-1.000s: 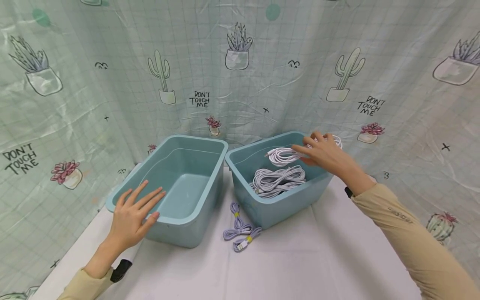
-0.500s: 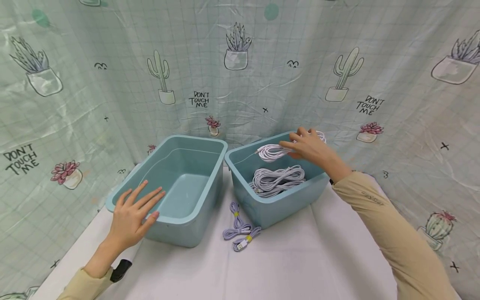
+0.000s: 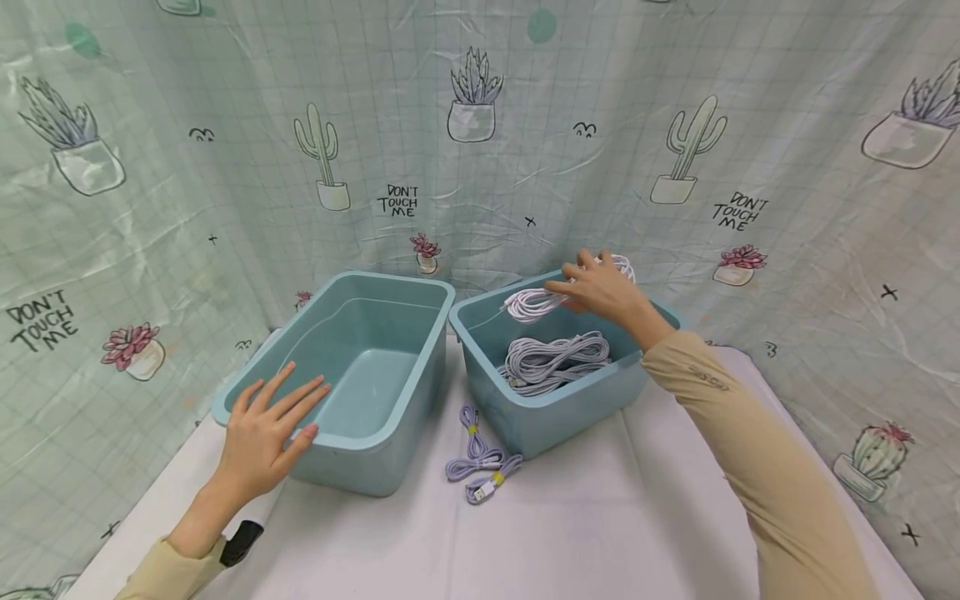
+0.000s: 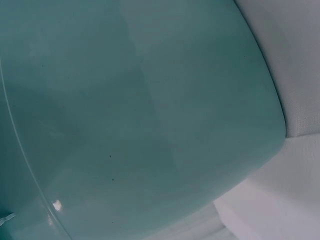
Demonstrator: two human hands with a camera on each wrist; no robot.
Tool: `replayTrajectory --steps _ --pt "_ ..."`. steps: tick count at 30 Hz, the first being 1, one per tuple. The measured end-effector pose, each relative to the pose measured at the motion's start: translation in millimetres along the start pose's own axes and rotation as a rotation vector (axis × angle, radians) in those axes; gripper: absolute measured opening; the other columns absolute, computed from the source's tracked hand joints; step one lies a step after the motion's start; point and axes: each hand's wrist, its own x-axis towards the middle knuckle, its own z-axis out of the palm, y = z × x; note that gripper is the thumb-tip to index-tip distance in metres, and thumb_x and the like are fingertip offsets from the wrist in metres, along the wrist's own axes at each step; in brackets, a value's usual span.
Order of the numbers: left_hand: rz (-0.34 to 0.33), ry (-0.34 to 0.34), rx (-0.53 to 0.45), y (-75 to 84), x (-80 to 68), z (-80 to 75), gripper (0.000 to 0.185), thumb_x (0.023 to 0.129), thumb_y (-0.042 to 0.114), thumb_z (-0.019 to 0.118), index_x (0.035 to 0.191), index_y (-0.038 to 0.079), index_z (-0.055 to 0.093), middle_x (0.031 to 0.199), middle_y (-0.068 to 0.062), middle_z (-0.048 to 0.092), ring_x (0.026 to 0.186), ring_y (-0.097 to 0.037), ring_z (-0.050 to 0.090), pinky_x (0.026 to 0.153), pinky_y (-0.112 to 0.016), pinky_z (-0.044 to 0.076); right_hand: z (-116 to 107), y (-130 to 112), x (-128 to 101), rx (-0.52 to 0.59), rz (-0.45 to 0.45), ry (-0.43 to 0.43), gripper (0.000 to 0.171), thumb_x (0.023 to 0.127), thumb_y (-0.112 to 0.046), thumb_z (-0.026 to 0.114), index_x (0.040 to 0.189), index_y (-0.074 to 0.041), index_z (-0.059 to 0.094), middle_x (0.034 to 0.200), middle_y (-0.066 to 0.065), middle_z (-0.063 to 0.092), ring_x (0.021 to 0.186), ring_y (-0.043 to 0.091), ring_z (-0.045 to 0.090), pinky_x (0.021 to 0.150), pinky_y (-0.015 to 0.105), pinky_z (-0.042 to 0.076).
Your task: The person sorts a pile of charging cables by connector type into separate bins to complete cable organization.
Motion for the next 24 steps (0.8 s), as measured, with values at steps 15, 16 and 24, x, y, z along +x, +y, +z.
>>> replayTrajectory --steps 15,16,24 --pt "0.013 0.02 -0.005 -2.8 -1.0 3.7 0.057 0.094 0.051 0.021 0.118 0.015 0.058 0.118 -0.008 0.061 0.127 -0.031 0.037 0.09 -0.061 0.029 11 -2 -9 -0.068 -0.075 0.116 0.04 0.075 -0.033 0.067 0.114 -0.027 0.057 0.098 0.007 0.054 0.086 0.03 0.047 0.068 0.048 0.042" --pt "0.013 0.02 -0.004 -2.9 -1.0 3.9 0.057 0.094 0.051 0.021 0.118 0.015 0.058 0.118 -0.008 0.061 0.127 -0.031 0.037 0.09 -0.061 0.029 10 -2 -11 -0.062 -0.073 0.126 0.037 0.078 -0.034 0.065 0.113 -0.027 0.057 0.098 0.007 0.054 0.085 0.029 0.046 0.067 0.048 0.042" --pt "0.011 0.02 -0.006 -4.3 -0.7 3.7 0.057 0.094 0.05 0.021 0.118 0.014 0.058 0.118 -0.008 0.061 0.129 -0.03 0.036 0.09 -0.061 0.029 -2 -5 -22 0.005 -0.044 0.175 0.058 0.089 -0.051 0.013 0.108 -0.025 0.061 0.096 0.005 0.054 0.086 0.028 0.046 0.066 0.047 0.04"
